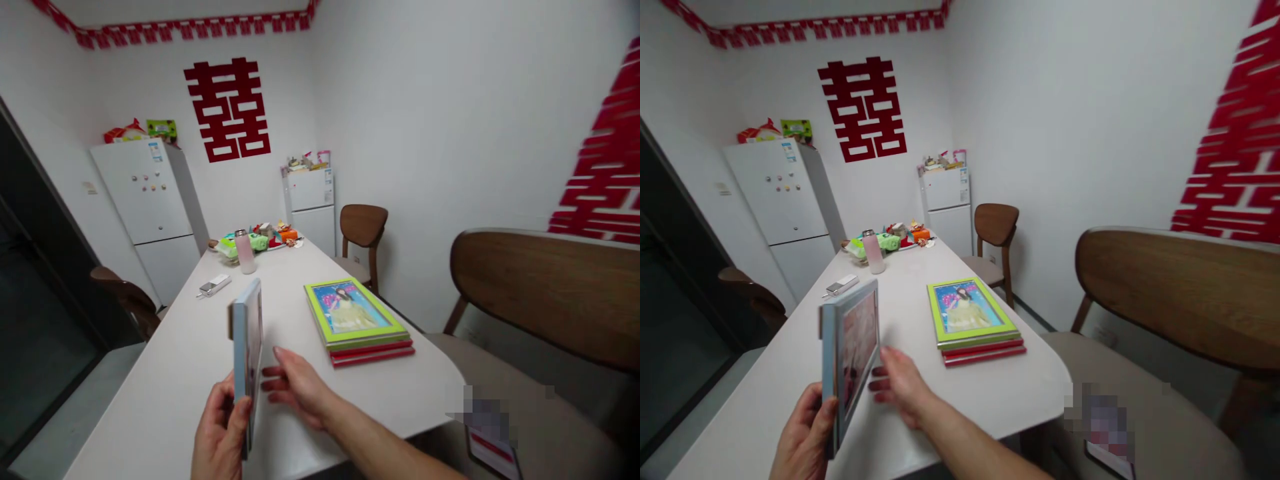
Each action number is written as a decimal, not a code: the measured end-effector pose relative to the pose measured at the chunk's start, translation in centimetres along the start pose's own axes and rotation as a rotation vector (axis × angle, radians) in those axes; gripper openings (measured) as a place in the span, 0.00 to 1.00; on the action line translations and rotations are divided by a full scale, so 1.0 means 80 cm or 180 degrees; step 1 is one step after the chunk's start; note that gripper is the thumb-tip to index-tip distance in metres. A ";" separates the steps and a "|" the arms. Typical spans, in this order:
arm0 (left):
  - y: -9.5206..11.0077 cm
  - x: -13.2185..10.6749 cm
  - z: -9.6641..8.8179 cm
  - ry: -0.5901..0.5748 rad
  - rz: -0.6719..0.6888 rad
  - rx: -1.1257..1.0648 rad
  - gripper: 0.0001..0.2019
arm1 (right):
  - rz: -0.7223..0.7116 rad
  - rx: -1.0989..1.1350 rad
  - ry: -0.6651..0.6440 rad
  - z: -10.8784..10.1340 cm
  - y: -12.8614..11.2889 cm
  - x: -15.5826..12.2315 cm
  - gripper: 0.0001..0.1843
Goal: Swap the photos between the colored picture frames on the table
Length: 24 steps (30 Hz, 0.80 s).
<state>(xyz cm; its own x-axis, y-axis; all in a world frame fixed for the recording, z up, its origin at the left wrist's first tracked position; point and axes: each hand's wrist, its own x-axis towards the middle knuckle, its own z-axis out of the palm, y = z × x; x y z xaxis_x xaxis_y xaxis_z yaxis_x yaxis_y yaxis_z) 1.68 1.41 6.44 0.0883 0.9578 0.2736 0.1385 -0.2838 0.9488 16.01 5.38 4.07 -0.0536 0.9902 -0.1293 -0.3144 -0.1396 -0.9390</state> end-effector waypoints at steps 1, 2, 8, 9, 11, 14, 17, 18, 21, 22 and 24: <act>0.005 0.000 0.012 -0.0049 -0.0047 -0.0232 0.12 | 0.0162 0.0628 -0.0145 0.007 0.006 -0.006 0.21; 0.009 0.000 0.023 -0.0124 -0.0091 -0.0402 0.13 | 0.0190 0.1127 -0.0097 0.012 0.009 -0.011 0.21; 0.042 0.021 0.079 -0.0534 -0.0057 -0.0826 0.15 | -0.0527 0.2130 0.0456 -0.015 -0.036 -0.018 0.25; 0.053 0.029 0.088 -0.0525 0.0053 -0.0924 0.16 | -0.0693 0.2067 0.0511 -0.027 -0.049 -0.017 0.25; 0.077 0.047 0.103 -0.0425 0.0334 -0.1195 0.17 | -0.1023 0.1819 0.0697 -0.056 -0.076 -0.013 0.24; 0.102 0.076 0.122 -0.0302 0.0593 -0.1611 0.18 | -0.1327 0.1087 0.1112 -0.109 -0.111 -0.005 0.24; 0.098 0.095 0.140 -0.0332 0.0248 -0.1727 0.17 | -0.1001 -0.0427 0.1560 -0.168 -0.136 0.005 0.24; 0.089 0.097 0.146 -0.0404 0.0051 -0.1722 0.18 | -0.0916 -0.0671 0.1662 -0.187 -0.142 0.008 0.24; 0.055 0.095 0.166 -0.0707 -0.0466 -0.1676 0.20 | -0.0805 -0.1131 0.1815 -0.237 -0.145 0.020 0.23; 0.043 0.093 0.172 -0.0741 -0.0587 -0.1626 0.21 | -0.0786 -0.1267 0.1838 -0.250 -0.143 0.024 0.23; 0.023 0.090 0.181 -0.0770 -0.0642 -0.1430 0.23 | -0.0752 -0.1521 0.1854 -0.270 -0.137 0.033 0.23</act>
<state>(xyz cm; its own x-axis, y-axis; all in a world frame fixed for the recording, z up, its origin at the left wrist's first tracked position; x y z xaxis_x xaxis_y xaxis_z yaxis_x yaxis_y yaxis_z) 16.83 7.13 7.85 0.3352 0.9383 0.0853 -0.2539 0.0028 0.9672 39.76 9.72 7.12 0.5103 0.8572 0.0686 0.1929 -0.0364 -0.9805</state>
